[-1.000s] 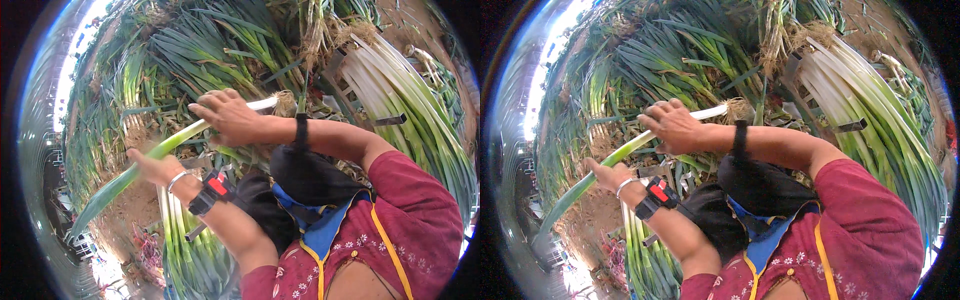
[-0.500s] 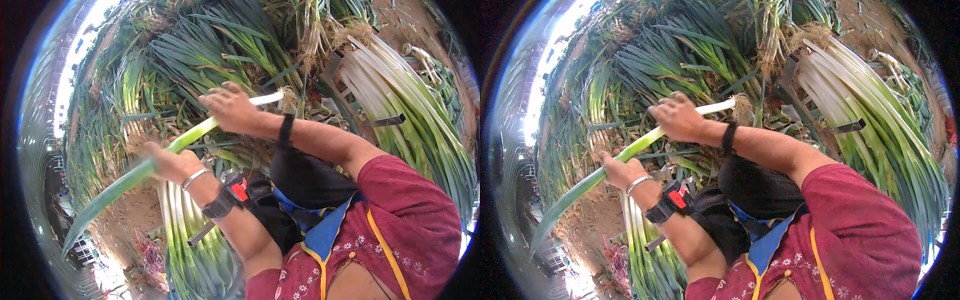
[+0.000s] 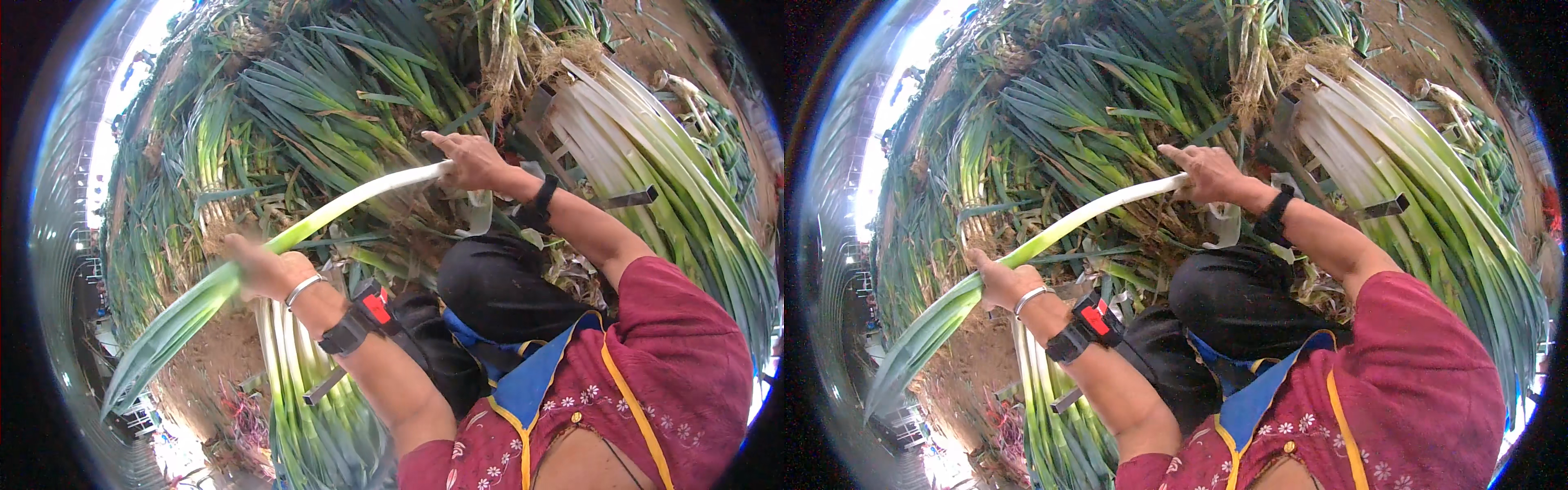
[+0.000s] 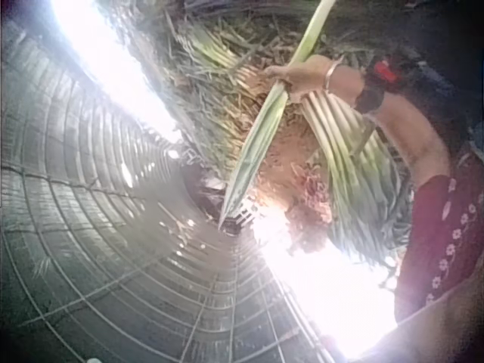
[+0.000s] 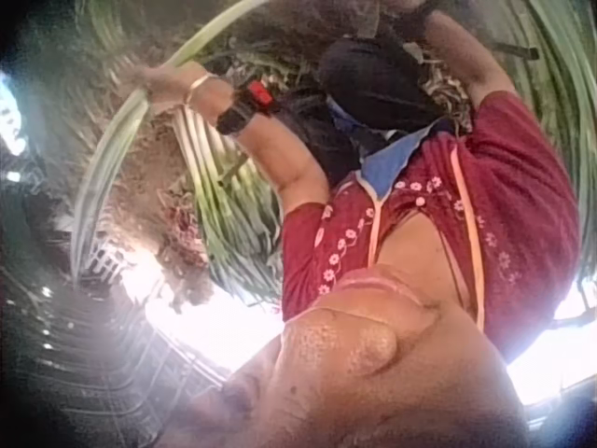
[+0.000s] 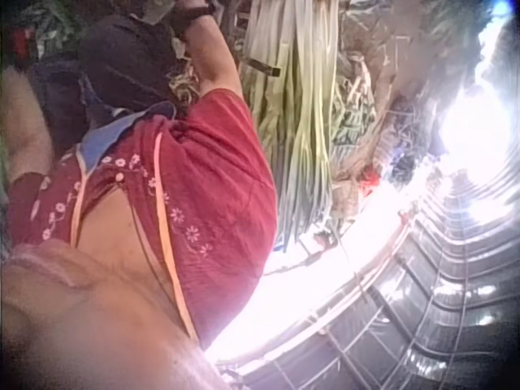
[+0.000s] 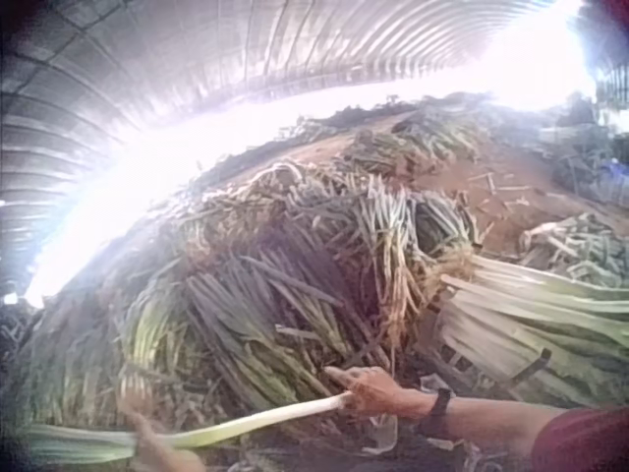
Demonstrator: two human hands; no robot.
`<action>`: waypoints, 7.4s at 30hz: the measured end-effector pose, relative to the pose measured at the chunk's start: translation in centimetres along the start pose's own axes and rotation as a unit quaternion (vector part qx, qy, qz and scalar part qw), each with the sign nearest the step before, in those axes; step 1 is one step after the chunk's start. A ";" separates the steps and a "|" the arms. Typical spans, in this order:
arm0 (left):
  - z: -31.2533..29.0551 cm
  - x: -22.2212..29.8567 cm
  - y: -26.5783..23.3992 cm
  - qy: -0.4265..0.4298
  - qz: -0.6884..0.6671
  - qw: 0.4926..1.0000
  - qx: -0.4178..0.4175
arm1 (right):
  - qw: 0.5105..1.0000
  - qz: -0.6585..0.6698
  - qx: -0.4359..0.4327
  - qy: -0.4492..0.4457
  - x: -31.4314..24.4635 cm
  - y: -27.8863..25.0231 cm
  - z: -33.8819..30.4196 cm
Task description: The person is seen peeling and cleaning harvested leeks while sitting on the ground in an agricultural shed.
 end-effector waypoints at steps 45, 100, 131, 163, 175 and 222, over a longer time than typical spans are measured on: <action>2.7 -1.3 1.4 0.011 -0.014 0.990 -0.142 | 0.953 -0.007 0.206 -0.220 -9.2 -4.7 -0.3; 4.4 0.5 -3.9 0.029 -0.015 0.997 0.073 | 0.979 0.065 0.056 -0.183 -8.6 -1.9 2.3; -3.3 1.1 3.1 0.005 -0.227 0.904 -0.362 | 0.990 0.019 0.085 -0.115 -19.2 -0.1 6.5; -6.0 4.4 -7.8 0.656 0.643 0.384 -0.092 | 0.953 -0.040 -0.019 -0.300 -26.5 4.4 2.9; 13.6 9.0 -30.8 0.455 0.841 0.292 0.022 | 0.946 -0.119 -0.240 0.180 12.2 5.9 0.6; 20.9 -6.7 -38.7 0.140 0.904 0.362 -0.178 | 0.946 0.048 -0.192 0.256 7.2 25.9 2.1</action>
Point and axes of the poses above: each hand's wrist, its own z-axis towards the middle knuckle, its own y-axis out of the palm, x = y × z, the point moved 10 cm from there along z, towards the middle knuckle, and after that the axes turned 8 degrees about z, right-handed, at the moved point
